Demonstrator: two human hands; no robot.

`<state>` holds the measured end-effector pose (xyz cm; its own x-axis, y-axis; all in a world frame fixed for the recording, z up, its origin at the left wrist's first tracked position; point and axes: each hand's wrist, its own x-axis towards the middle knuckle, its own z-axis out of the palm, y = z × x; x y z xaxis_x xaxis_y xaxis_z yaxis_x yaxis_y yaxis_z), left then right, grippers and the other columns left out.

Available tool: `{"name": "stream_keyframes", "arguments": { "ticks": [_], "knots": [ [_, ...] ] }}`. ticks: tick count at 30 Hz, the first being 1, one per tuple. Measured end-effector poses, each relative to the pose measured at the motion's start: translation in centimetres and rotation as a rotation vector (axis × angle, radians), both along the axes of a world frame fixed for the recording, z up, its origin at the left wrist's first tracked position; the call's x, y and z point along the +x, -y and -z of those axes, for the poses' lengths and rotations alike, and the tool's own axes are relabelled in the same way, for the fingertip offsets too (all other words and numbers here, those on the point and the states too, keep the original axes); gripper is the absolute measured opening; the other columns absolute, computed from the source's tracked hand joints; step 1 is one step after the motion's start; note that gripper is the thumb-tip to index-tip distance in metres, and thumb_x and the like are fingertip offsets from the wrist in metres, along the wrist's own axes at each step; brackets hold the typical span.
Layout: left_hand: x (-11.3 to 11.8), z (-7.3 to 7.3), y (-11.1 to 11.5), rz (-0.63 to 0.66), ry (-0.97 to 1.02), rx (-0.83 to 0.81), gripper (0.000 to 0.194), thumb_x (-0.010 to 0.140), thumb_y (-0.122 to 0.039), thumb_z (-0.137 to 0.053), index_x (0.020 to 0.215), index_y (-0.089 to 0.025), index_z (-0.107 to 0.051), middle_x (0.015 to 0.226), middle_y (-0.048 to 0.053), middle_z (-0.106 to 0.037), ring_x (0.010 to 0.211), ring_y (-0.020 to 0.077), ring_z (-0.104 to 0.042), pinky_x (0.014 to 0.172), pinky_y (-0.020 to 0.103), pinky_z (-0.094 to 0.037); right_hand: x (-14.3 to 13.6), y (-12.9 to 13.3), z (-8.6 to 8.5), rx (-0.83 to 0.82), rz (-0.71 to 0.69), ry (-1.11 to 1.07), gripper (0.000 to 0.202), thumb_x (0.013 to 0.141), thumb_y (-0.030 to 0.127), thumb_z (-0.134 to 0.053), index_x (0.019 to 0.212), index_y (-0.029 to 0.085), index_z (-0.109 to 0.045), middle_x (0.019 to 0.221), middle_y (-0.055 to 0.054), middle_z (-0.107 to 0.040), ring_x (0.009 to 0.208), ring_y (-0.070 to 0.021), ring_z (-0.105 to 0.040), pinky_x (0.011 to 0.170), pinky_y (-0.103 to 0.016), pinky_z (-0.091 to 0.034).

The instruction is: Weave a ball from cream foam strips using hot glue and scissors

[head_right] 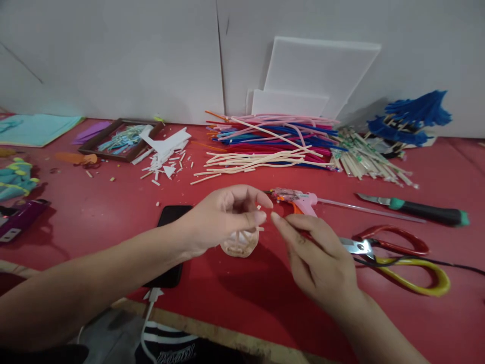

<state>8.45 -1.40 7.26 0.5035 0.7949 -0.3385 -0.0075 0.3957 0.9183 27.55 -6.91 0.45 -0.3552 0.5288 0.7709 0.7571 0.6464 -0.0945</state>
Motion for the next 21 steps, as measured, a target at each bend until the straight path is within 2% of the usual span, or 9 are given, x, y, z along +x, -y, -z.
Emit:
{"name": "stream_keyframes", "arguments": {
  "ticks": [2, 4, 6, 8, 10, 12, 15, 18, 21],
  "knots": [
    [-0.9, -0.1, -0.8, -0.097, 0.008, 0.144, 0.021, 0.082, 0.003, -0.059, 0.082, -0.016, -0.068, 0.061, -0.006, -0.054, 0.052, 0.0038, -0.049, 0.051, 0.015, -0.04, 0.3, -0.3, 0.0, -0.025, 0.073, -0.031, 0.029, 0.094, 0.012, -0.059, 0.118, 0.026, -0.07, 0.092, -0.003, -0.072, 0.078, -0.0139, -0.071, 0.07, -0.025, -0.056],
    [-2.3, -0.1, -2.1, -0.17, 0.048, 0.256, 0.025, 0.08, 0.003, -0.056, 0.085, -0.017, -0.07, 0.068, -0.006, -0.056, 0.056, 0.0035, -0.048, 0.056, 0.015, -0.041, 0.7, -0.6, 0.1, -0.105, 0.182, -0.124, 0.016, 0.095, 0.025, -0.061, 0.101, 0.027, -0.075, 0.085, -0.002, -0.076, 0.074, -0.015, -0.072, 0.064, -0.025, -0.054],
    [-4.2, 0.4, -3.8, -0.247, 0.02, 0.286, 0.025, 0.082, 0.0, -0.052, 0.088, -0.017, -0.069, 0.065, -0.007, -0.051, 0.053, 0.0042, -0.042, 0.059, 0.018, -0.042, 1.2, -0.9, 0.1, -0.191, 0.282, -0.218, 0.02, 0.094, 0.037, -0.06, 0.089, 0.026, -0.076, 0.079, -0.002, -0.076, 0.071, -0.0173, -0.072, 0.06, -0.027, -0.052],
    [-6.7, 1.1, -5.7, -0.378, -0.133, 0.376, 0.023, 0.085, -0.003, -0.051, 0.091, -0.019, -0.067, 0.061, -0.008, -0.046, 0.051, 0.005, -0.038, 0.058, 0.022, -0.04, 1.8, -1.3, 0.2, -0.24, 0.355, -0.271, 0.025, 0.09, 0.041, -0.06, 0.083, 0.025, -0.076, 0.073, -0.003, -0.075, 0.065, -0.0186, -0.07, 0.055, -0.029, -0.048],
    [-9.4, 2.0, -7.5, -0.551, -0.44, 0.582, 0.024, 0.09, -0.005, -0.046, 0.091, -0.02, -0.065, 0.057, -0.007, -0.041, 0.054, 0.0069, -0.039, 0.06, 0.025, -0.037, 2.5, -1.7, 0.2, -0.273, 0.417, -0.311, 0.023, 0.086, 0.042, -0.063, 0.079, 0.023, -0.075, 0.068, -0.003, -0.073, 0.059, -0.0182, -0.066, 0.052, -0.03, -0.044],
    [-12.2, 2.9, -9.0, -0.639, -0.539, 0.64, 0.018, 0.095, -0.012, -0.048, 0.095, -0.02, -0.064, 0.056, -0.006, -0.038, 0.061, 0.0109, -0.045, 0.062, 0.028, -0.031, 3.2, -2.2, 0.3, -0.319, 0.472, -0.361, 0.022, 0.082, 0.042, -0.066, 0.078, 0.023, -0.073, 0.065, -0.004, -0.071, 0.056, -0.0181, -0.063, 0.052, -0.03, -0.042],
    [-15.0, 3.9, -10.1, -0.696, -0.611, 0.646, 0.002, 0.093, -0.02, -0.06, 0.093, -0.021, -0.061, 0.062, -0.003, -0.048, 0.068, 0.0191, -0.056, 0.064, 0.032, -0.032, 4.0, -3.0, 0.6, -0.384, 0.502, -0.44, 0.023, 0.085, 0.043, -0.06, 0.077, 0.022, -0.065, 0.063, -0.003, -0.067, 0.054, -0.0179, -0.06, 0.054, -0.032, -0.042],
    [-15.2, 4.1, -9.6, -0.699, -0.634, 0.684, 0.003, 0.09, -0.022, -0.064, 0.091, -0.023, -0.061, 0.072, -0.001, -0.055, 0.076, 0.0208, -0.059, 0.071, 0.035, -0.039, 4.1, -3.3, 0.8, -0.424, 0.467, -0.516, 0.03, 0.094, 0.047, -0.048, 0.074, 0.024, -0.051, 0.059, 0.0, -0.06, 0.053, -0.016, -0.056, 0.054, -0.032, -0.044],
    [-13.0, 3.4, -7.9, -0.606, -0.627, 0.753, 0.006, 0.092, -0.028, -0.062, 0.092, -0.025, -0.066, 0.088, -0.001, -0.066, 0.087, 0.0195, -0.062, 0.083, 0.038, -0.046, 3.2, -2.8, 0.7, -0.395, 0.414, -0.556, 0.034, 0.097, 0.048, -0.047, 0.073, 0.024, -0.05, 0.059, 0.001, -0.057, 0.054, -0.0146, -0.056, 0.055, -0.031, -0.046]
  ]
}}
